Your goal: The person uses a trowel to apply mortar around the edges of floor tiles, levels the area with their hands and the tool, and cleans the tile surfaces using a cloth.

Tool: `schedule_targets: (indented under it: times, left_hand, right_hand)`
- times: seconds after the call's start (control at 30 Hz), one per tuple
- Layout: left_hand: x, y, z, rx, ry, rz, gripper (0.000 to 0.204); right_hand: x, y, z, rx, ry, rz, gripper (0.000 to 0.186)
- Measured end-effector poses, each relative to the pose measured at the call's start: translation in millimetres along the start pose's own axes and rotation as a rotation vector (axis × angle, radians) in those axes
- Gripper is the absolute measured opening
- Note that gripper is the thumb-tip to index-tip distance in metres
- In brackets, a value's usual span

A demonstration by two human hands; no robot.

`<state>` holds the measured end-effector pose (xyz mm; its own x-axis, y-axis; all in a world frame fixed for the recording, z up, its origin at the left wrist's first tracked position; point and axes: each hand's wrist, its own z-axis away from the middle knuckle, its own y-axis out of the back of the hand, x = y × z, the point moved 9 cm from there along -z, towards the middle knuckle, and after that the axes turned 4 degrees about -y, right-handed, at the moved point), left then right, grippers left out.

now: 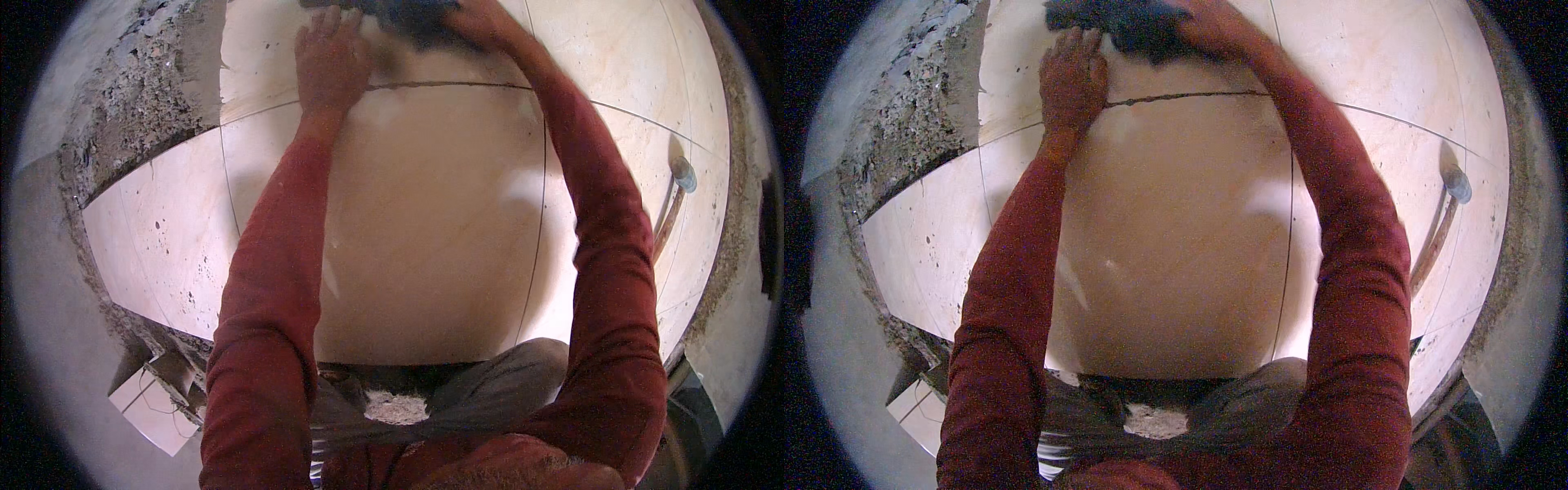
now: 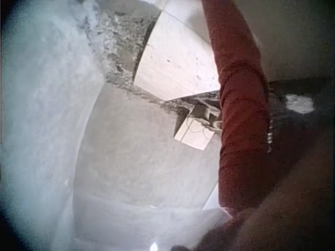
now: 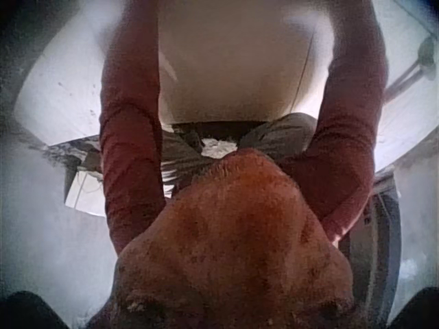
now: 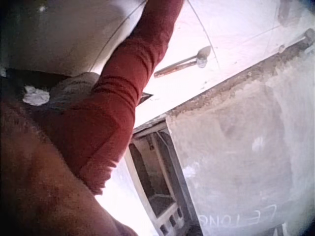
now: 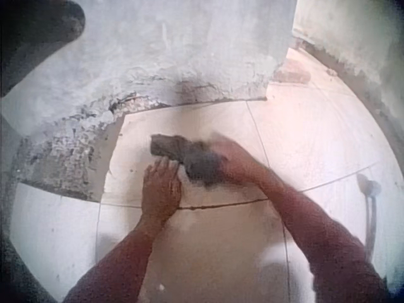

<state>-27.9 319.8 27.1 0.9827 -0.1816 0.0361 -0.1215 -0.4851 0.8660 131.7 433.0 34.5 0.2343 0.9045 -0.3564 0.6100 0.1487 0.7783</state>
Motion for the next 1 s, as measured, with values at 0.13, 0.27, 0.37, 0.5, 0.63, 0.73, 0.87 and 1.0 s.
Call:
schedule_targets:
  times: [0.13, 0.27, 0.37, 0.5, 0.63, 0.73, 0.87, 1.0]
  left_hand:
    - [5, 8, 1, 0.043, -0.041, -0.014, 0.039]
    - [2, -1, 1, -0.133, 0.096, 0.018, 0.051]
    - [1, 5, 2, -0.068, 0.117, 0.042, 0.048]
    - [0, -8, 7, -0.035, 0.055, 0.024, 0.047]
    - [-9, -15, 9, -0.027, 0.022, 0.064, 0.042]
    - [-25, 3, 16, -0.125, -0.175, 0.081, 0.04]
    - [-109, 60, 115, -0.539, -0.205, -0.329, 0.048]
    - [-144, 119, 164, -0.136, 0.095, -0.035, 0.058]
  right_hand:
    - [-75, 32, 103, -0.237, -0.237, -0.152, 0.047]
    - [-58, 108, 140, -0.077, -0.714, -0.506, 0.041]
    - [-29, 125, 146, 0.288, -0.992, -0.452, 0.042]
    - [-58, 76, 107, 0.049, -0.573, 0.665, 0.08]
    - [-58, 70, 116, 0.165, -0.565, 0.684, 0.077]
    - [-47, 70, 122, 0.081, -0.652, 0.718, 0.077]
    - [-44, 71, 116, 0.048, -0.699, 0.678, 0.078]
    - [-44, 56, 112, -0.056, -0.793, 0.562, 0.079]
